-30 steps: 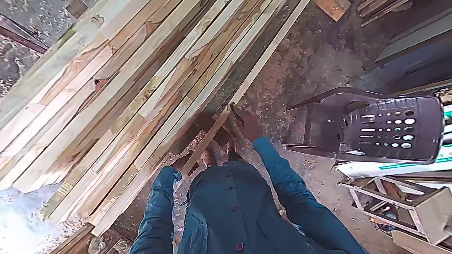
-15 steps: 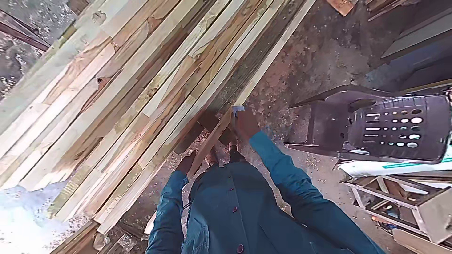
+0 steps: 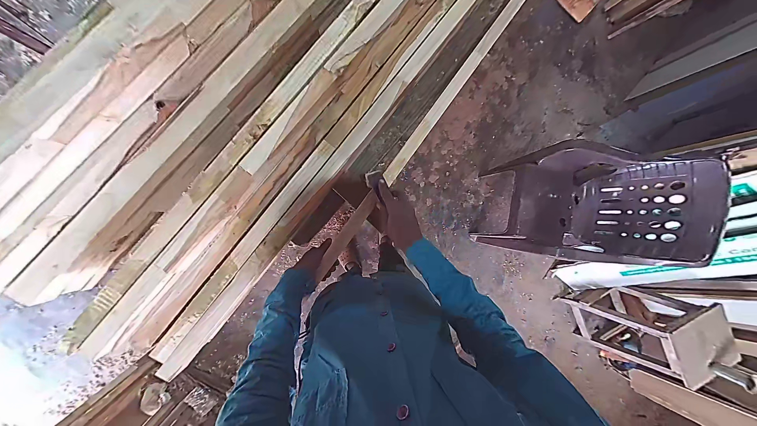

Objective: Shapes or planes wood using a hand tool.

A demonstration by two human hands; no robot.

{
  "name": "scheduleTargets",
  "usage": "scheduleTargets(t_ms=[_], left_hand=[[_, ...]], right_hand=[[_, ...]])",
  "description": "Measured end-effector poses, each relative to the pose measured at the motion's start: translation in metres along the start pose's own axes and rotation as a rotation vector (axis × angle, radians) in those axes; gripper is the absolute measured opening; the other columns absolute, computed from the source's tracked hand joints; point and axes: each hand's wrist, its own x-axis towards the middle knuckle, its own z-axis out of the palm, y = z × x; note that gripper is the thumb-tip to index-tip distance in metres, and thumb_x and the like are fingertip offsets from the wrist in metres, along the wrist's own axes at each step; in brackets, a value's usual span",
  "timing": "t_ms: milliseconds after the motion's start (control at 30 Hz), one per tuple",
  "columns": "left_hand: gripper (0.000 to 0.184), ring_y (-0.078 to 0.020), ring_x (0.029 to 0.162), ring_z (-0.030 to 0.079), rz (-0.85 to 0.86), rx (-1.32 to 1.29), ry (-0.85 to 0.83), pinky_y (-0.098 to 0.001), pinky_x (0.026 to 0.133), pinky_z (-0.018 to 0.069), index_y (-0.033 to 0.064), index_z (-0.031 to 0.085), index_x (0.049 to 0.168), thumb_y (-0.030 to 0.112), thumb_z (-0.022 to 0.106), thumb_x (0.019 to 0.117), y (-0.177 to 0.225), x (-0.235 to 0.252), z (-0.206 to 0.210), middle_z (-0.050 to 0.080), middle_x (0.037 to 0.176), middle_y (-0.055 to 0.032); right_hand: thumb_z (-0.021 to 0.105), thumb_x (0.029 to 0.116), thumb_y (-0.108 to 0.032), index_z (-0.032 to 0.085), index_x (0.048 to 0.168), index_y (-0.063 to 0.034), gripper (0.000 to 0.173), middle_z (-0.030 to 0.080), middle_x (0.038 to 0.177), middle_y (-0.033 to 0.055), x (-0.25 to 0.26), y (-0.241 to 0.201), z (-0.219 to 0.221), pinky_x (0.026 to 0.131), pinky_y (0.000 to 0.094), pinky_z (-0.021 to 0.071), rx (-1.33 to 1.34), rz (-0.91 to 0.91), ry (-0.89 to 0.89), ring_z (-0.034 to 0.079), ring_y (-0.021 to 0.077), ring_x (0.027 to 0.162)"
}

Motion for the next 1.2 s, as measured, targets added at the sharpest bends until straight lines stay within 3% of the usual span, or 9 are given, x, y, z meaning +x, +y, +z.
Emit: scheduleTargets(t_ms=[167,267,333,467,533,667,833,1033,1200], left_hand=[[0.066,-0.0165,0.052,0.057,0.032,0.041,0.068,-0.0314,0.047,0.0483,0.0052,0.064,0.102,0.061,0.029,0.1081,0.003,-0.006,0.004,0.064,0.073,-0.008],[0.071,-0.0247,0.079,0.068,0.125,0.293,0.187,-0.0457,0.072,0.0577,0.0028,0.066,0.119,0.062,0.028,0.1081,0.001,-0.004,0.008,0.07,0.099,-0.0153],[0.077,-0.0363,0.105,0.069,0.163,0.454,0.228,-0.0595,0.093,0.0546,-0.0015,0.064,0.127,0.062,0.026,0.1078,-0.004,-0.01,0.011,0.069,0.117,-0.0243],[0.081,-0.0366,0.104,0.068,0.136,0.519,0.245,-0.0597,0.092,0.0529,-0.0009,0.067,0.121,0.066,0.022,0.1066,-0.004,-0.004,0.012,0.069,0.115,-0.0244],[0.082,-0.0355,0.103,0.069,0.119,0.462,0.225,-0.0581,0.091,0.0539,-0.0011,0.067,0.12,0.067,0.023,0.1062,-0.001,-0.001,0.009,0.069,0.114,-0.0238],[0.085,-0.0358,0.094,0.069,0.106,0.381,0.202,-0.059,0.084,0.0549,-0.0011,0.068,0.116,0.071,0.024,0.1037,-0.012,0.009,0.005,0.07,0.106,-0.0237],[0.07,-0.048,0.125,0.06,0.232,0.704,0.321,-0.0689,0.101,0.0458,0.0,0.066,0.127,0.051,0.019,0.1116,-0.003,-0.024,0.02,0.065,0.127,-0.0304],[0.073,-0.0467,0.12,0.064,0.276,0.803,0.409,-0.0674,0.097,0.0483,0.0093,0.065,0.131,0.055,0.013,0.1099,-0.013,-0.041,0.042,0.068,0.123,-0.0271],[0.074,-0.0439,0.117,0.066,0.296,0.806,0.436,-0.0654,0.094,0.05,0.0081,0.065,0.128,0.054,0.009,0.1099,-0.017,-0.041,0.042,0.069,0.12,-0.0253]], right_hand=[[0.06,0.0996,-0.01,0.024,0.164,-0.011,0.074,0.029,0.158,0.0344,-0.045,-0.002,0.034,0.088,0.0566,0.0582,-0.156,0.119,-0.19,0.062,0.0488,0.115],[0.056,0.1027,-0.016,0.042,0.155,-0.0059,0.055,0.046,0.142,0.0329,-0.058,-0.022,0.008,0.09,0.0522,0.0584,-0.137,0.192,-0.121,0.065,0.0443,0.112],[0.057,0.1032,-0.017,0.043,0.155,-0.0054,0.054,0.053,0.135,0.033,-0.035,-0.024,-0.01,0.089,0.056,0.0585,-0.059,0.194,0.027,0.066,0.0452,0.109],[0.056,0.1027,-0.02,0.048,0.15,-0.0031,0.051,0.055,0.134,0.0325,0.011,-0.025,-0.012,0.091,0.0525,0.0582,-0.069,0.265,0.072,0.067,0.043,0.11],[0.059,0.1023,-0.023,0.044,0.152,-0.0025,0.056,0.047,0.142,0.0345,-0.003,-0.035,0.01,0.093,0.0522,0.0577,-0.061,0.282,0.035,0.064,0.0438,0.114],[0.059,0.102,-0.024,0.037,0.157,-0.0058,0.062,0.041,0.143,0.0348,-0.062,-0.043,0.048,0.078,0.0528,0.0607,-0.127,0.235,-0.086,0.069,0.0424,0.097],[0.053,0.1046,-0.021,0.062,0.136,-0.0049,0.036,0.058,0.127,0.032,-0.061,-0.041,-0.012,0.083,0.0573,0.0575,-0.173,0.188,-0.048,0.066,0.0445,0.105],[0.057,0.0999,-0.016,0.067,0.121,0.0009,0.029,0.064,0.127,0.0281,0.038,0.004,-0.059,0.095,0.0637,0.0522,-0.321,0.267,-0.021,0.061,0.0467,0.121],[0.065,0.0946,-0.01,0.06,0.131,0.0041,0.039,0.048,0.14,0.0345,-0.053,-0.063,-0.001,0.091,0.0574,0.0559,-0.272,0.276,-0.237,0.061,0.0474,0.117]])
